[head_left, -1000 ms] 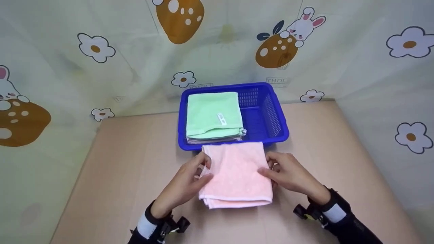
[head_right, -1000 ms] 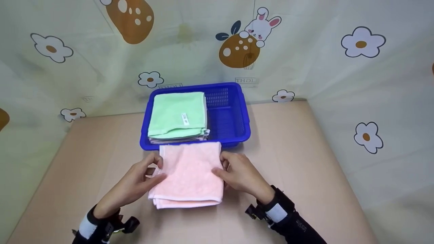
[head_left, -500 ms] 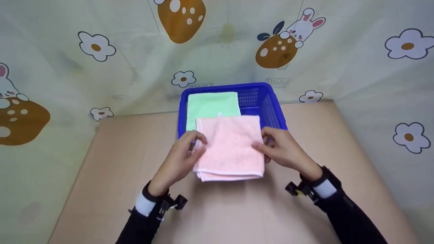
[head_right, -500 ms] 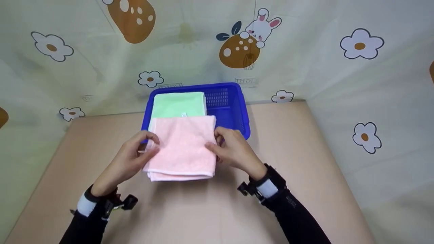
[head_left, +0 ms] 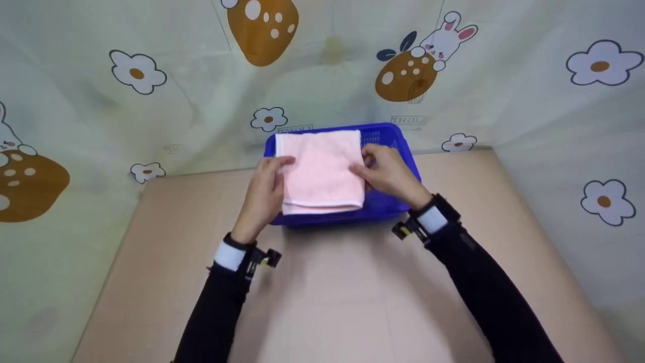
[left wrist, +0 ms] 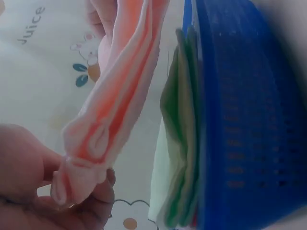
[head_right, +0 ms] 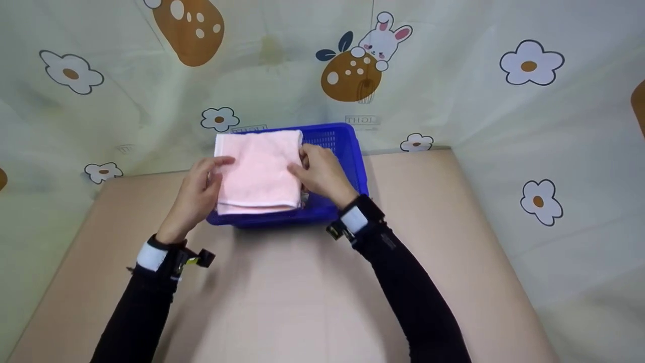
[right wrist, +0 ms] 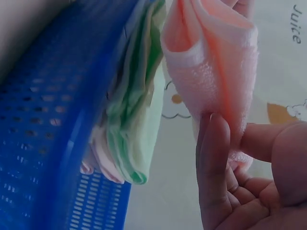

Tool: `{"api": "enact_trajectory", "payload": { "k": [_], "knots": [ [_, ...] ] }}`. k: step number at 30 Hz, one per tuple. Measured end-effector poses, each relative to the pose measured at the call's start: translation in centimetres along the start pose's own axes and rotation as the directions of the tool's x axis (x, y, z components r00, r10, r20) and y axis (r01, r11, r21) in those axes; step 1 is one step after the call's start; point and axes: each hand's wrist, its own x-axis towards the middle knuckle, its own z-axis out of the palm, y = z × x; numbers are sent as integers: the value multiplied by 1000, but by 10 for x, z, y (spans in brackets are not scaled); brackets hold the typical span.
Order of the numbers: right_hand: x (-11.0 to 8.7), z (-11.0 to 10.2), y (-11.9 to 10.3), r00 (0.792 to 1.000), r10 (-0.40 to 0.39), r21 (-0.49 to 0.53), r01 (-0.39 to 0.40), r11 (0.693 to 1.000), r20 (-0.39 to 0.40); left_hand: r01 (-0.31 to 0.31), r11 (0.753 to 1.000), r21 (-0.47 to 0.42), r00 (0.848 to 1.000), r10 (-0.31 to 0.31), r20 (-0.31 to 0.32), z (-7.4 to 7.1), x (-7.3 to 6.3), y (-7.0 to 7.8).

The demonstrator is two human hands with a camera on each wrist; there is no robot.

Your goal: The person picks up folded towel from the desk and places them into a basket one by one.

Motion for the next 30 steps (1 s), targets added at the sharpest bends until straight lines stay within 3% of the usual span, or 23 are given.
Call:
{"api": "enact_trajectory", "payload": {
  "k": [7, 18, 30],
  "knots": [
    [30, 6, -1, 1000, 2, -31, -3, 1000, -5, 40, 999, 35, 999, -40, 27, -2, 21, -13],
    [45, 20, 17, 1000, -19, -103, 20, 995, 3, 45, 991, 129, 993, -58, 99, 7, 32, -35],
    [47, 34, 29, 999, 50, -147, -46, 988, 21, 69, 957, 283, 998, -69, -8, 26, 24, -41]
  ]
}}
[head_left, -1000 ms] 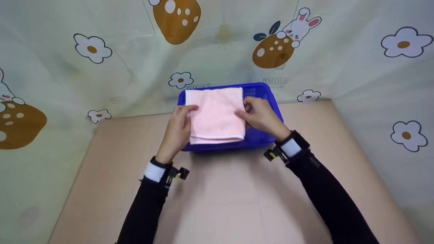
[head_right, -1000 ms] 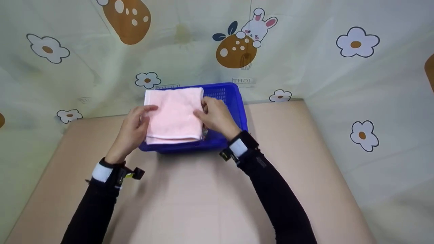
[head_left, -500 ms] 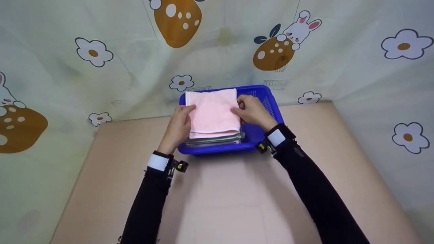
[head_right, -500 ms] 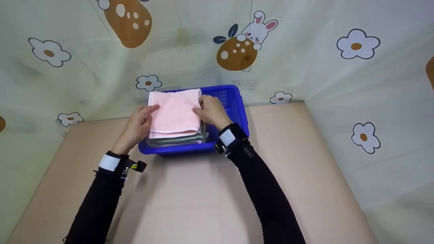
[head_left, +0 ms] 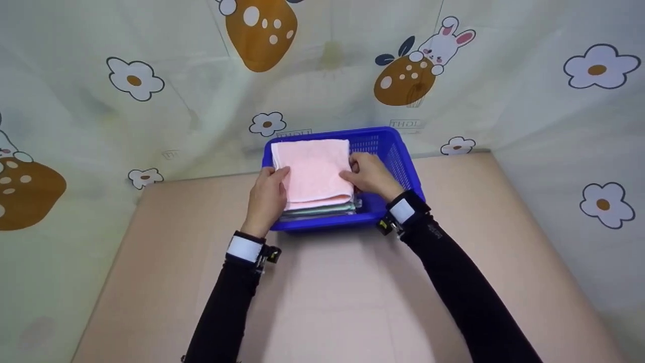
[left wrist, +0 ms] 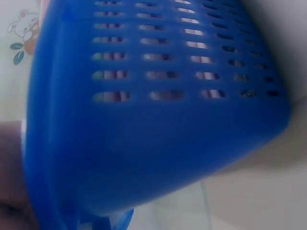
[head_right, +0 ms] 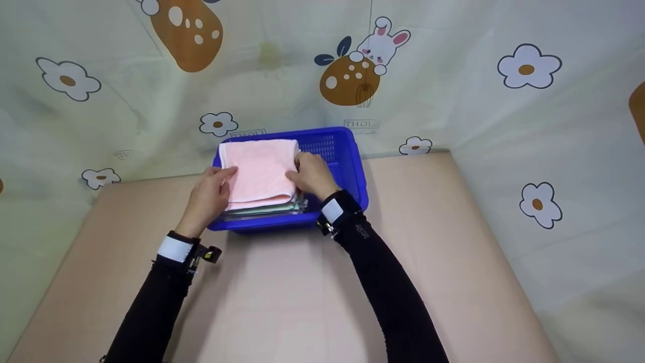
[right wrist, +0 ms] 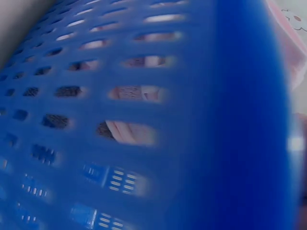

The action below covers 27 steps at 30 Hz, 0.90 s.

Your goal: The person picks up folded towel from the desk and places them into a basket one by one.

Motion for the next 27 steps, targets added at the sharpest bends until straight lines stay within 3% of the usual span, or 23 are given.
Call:
{"api": "enact_trajectory", "payload": {
  "k": [8, 19, 27],
  "knots": [
    [2, 5, 4, 1000, -2, -11, 2, 1000, -5, -5, 981, 194, 999, 11, -33, 4, -3, -2],
    [5, 7, 7, 1000, 28, -29, -27, 999, 11, -9, 985, 173, 998, -1, 58, 1, -1, -9],
    [3, 9, 5, 995, 100, -21, -100, 995, -6, 16, 995, 102, 999, -21, 48, 2, 2, -15]
  ]
}}
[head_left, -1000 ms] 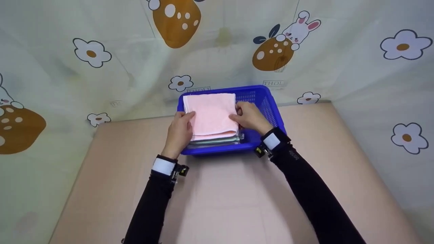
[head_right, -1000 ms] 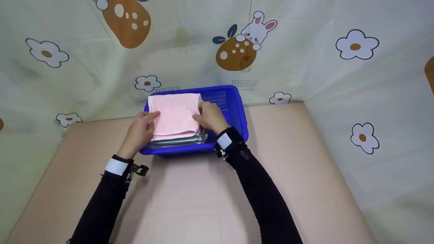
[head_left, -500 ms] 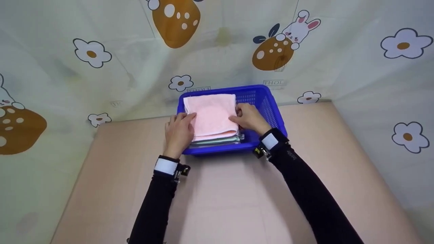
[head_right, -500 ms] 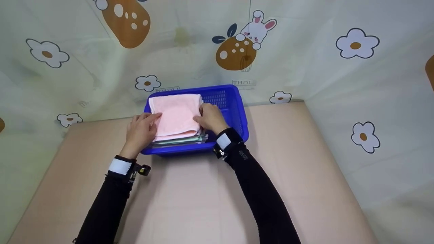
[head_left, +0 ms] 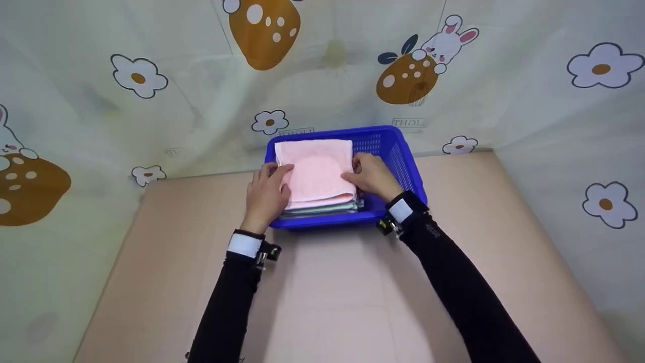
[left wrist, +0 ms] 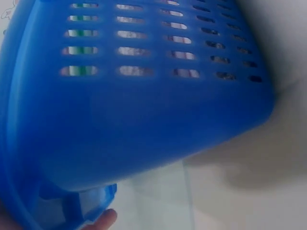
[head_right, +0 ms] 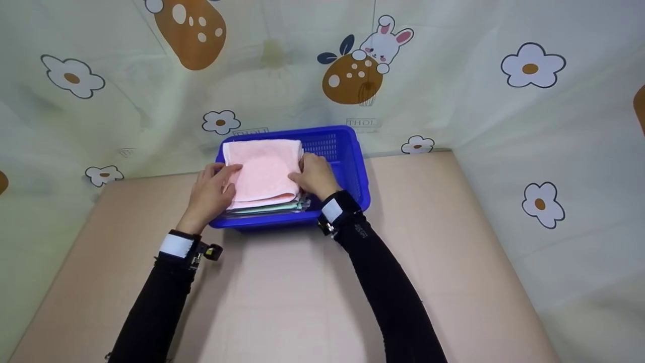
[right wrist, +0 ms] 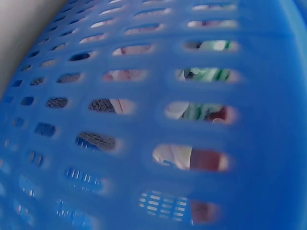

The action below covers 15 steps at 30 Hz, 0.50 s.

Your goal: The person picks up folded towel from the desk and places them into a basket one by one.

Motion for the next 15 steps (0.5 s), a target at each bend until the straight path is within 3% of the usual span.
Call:
{"api": "enact_trajectory", "payload": {
  "k": [4, 8, 15],
  "knots": [
    [-2, 1, -2, 999, 15, 16, -14, 1000, -41, 32, 999, -13, 999, -32, -13, -4, 0, -5],
    [-6, -3, -2, 995, -22, 1, 23, 1000, -95, 20, 1000, 4, 1000, -20, 5, -12, 0, -7],
    [-21, -26, -2, 984, -118, -214, 87, 973, -135, -50, 989, 138, 999, 51, -3, -41, -6, -8]
  ]
}}
